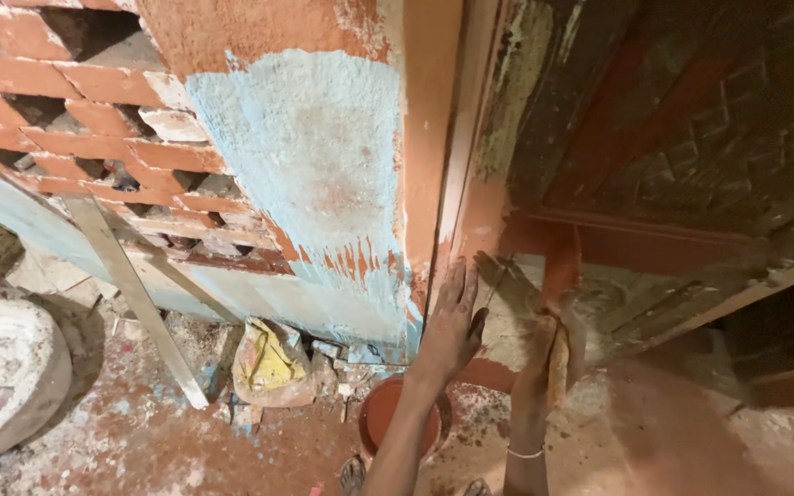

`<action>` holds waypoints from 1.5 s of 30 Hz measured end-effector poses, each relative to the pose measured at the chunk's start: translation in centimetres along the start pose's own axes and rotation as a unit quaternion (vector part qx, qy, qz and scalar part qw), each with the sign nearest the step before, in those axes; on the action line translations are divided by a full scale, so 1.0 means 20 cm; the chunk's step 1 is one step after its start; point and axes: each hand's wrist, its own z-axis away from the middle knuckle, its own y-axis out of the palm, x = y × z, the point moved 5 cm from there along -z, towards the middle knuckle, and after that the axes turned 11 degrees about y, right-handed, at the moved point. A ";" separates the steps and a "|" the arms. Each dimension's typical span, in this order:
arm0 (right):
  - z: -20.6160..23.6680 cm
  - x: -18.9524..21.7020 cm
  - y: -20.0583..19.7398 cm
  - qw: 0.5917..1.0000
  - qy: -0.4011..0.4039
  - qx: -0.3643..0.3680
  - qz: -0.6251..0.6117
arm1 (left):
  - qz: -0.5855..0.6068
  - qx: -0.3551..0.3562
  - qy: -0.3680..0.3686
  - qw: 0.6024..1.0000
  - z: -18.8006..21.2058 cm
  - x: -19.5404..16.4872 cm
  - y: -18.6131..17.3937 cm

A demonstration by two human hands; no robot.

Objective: The person paints a wooden door with reddish-brown paint using a brush. They dip the brush into a paint container and apply paint to the door's surface, focusing on the lower section and edges.

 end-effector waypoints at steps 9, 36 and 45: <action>0.10 -0.06 0.14 0.999 -0.020 0.008 0.025 | 0.078 0.011 -0.037 0.996 0.03 0.07 -0.08; 0.17 -0.02 0.30 0.990 -0.071 0.109 0.062 | 0.060 0.035 -0.012 0.998 0.06 0.14 -0.11; 0.10 -0.34 0.24 0.976 0.163 0.116 0.087 | 0.056 0.038 -0.018 0.998 0.07 0.17 -0.10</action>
